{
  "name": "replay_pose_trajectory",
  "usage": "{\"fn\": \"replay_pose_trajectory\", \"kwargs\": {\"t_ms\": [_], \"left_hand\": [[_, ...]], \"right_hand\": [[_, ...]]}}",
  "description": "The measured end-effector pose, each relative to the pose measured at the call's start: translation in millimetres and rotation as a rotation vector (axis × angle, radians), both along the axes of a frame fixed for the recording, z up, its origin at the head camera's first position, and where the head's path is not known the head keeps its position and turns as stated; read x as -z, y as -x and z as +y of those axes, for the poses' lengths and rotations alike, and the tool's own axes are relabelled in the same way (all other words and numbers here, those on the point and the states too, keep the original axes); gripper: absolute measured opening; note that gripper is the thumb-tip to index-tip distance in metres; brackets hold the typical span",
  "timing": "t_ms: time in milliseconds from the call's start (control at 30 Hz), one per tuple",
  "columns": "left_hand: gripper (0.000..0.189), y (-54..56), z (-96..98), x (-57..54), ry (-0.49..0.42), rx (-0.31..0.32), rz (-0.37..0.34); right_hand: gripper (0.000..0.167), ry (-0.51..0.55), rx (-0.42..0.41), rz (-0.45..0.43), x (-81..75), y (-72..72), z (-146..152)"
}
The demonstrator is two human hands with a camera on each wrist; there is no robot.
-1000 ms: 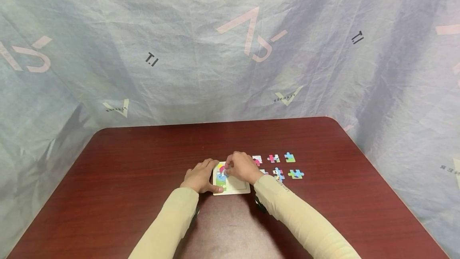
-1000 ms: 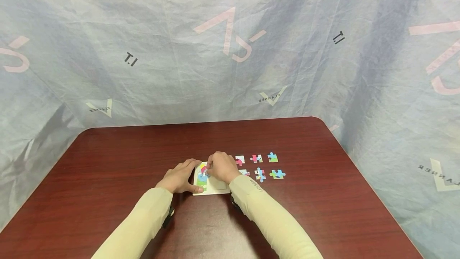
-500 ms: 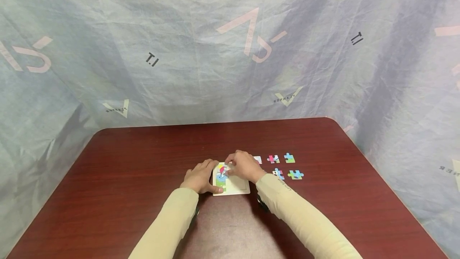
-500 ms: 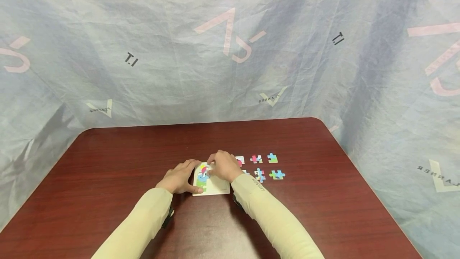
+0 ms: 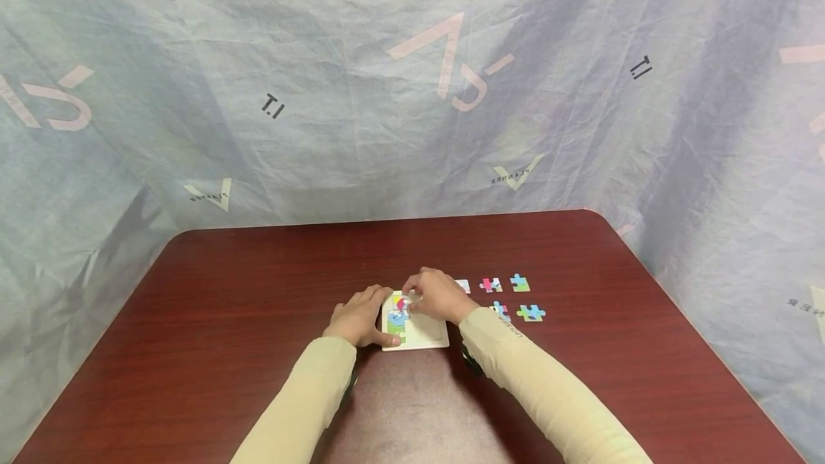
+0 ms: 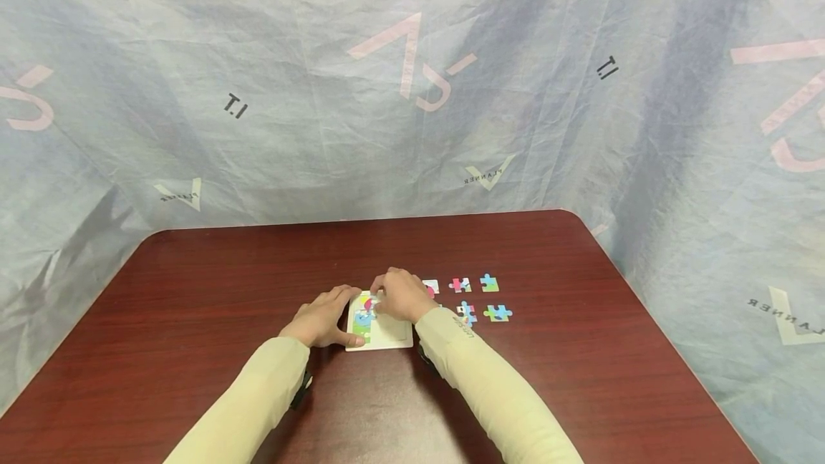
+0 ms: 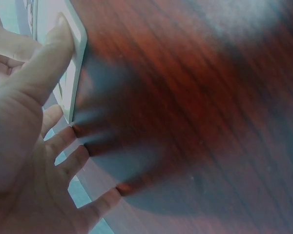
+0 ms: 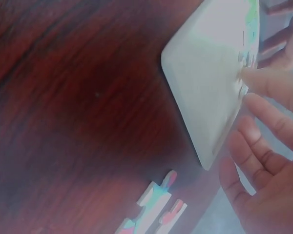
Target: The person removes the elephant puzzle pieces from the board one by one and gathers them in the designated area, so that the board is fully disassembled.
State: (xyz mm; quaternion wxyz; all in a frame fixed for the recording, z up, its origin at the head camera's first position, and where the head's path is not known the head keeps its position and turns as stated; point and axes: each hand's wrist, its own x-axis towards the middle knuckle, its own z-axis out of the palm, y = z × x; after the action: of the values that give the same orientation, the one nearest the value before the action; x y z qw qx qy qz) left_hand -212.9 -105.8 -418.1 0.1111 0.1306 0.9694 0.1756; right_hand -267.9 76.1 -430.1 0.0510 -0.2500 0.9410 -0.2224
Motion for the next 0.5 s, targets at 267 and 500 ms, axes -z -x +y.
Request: {"fn": "replay_pose_trajectory", "kwargs": {"t_ms": [267, 500], "left_hand": [[0.087, -0.8, 0.5, -2.9, 0.001, 0.0, -0.004], [0.088, -0.4, -0.5, -2.6, 0.0, 0.0, -0.004]], "right_hand": [[0.02, -0.043, -0.05, -0.001, -5.2, 0.0, 2.3], [0.025, -0.049, -0.031, -0.028, -7.1, 0.6, 4.0]]}}
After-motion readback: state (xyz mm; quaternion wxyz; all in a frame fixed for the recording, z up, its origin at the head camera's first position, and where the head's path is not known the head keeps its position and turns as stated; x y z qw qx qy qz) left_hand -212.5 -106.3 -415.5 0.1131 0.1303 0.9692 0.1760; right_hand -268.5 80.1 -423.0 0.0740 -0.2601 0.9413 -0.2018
